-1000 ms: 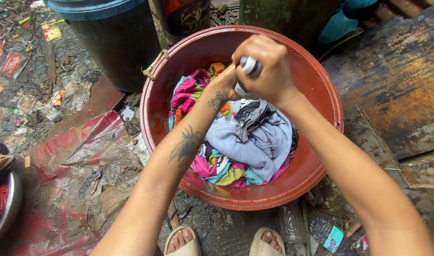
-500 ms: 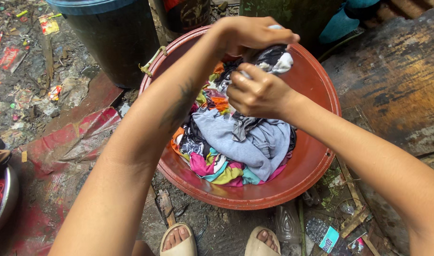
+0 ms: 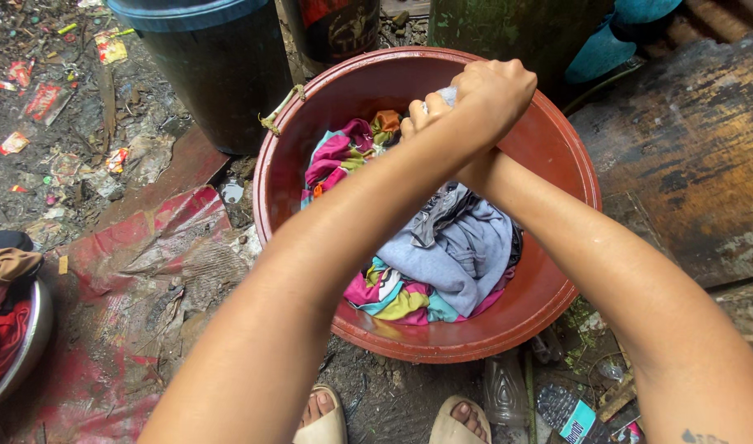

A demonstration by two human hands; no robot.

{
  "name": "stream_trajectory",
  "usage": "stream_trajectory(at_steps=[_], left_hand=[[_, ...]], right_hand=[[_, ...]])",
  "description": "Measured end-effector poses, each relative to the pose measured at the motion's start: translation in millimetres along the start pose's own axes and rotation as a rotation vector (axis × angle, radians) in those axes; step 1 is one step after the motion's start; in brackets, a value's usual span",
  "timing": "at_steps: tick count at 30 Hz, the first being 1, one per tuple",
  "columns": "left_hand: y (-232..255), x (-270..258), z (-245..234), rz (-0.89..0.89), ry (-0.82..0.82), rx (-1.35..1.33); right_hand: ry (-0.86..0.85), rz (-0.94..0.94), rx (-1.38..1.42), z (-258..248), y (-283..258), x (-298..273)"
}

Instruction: The person washes clothes by hand in a large red tub, scrubbing individual items and moving them between containers in a cluttered outdoor area.

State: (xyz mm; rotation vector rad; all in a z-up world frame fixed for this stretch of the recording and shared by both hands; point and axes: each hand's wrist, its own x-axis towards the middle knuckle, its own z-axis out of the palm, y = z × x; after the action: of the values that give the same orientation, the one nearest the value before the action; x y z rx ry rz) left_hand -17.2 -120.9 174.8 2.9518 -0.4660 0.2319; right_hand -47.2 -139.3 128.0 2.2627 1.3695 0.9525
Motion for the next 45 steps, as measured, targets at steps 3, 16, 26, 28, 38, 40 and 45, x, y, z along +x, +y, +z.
stream_trajectory(at_steps=[3, 16, 26, 28, 38, 40, 45], left_hand=[[-10, 19, 5, -0.071, -0.121, -0.142], [-167, -33, -7, -0.314, -0.129, -1.527], [-198, -36, -22, -0.379, 0.262, -1.699], [-201, -57, -47, -0.400, 0.105, -1.704], [-235, -95, -91, -0.311, 0.409, -1.534], [-259, -109, -99, -0.326, 0.456, -1.551], [-323, -186, -148, -0.631, 0.584, -1.375]], right_hand=[[-0.010, -0.096, 0.045, -3, 6, 4], [0.140, 1.339, 1.256, -19, 72, -20], [-0.301, 1.200, 2.112, -26, 63, -33], [-0.140, 1.309, 2.007, -27, 65, -21], [-0.169, 1.362, 2.144, -96, 40, 66], [-0.168, 1.257, 2.282, -99, 34, 85], [-0.225, 0.884, 2.516, -107, 8, 148]])
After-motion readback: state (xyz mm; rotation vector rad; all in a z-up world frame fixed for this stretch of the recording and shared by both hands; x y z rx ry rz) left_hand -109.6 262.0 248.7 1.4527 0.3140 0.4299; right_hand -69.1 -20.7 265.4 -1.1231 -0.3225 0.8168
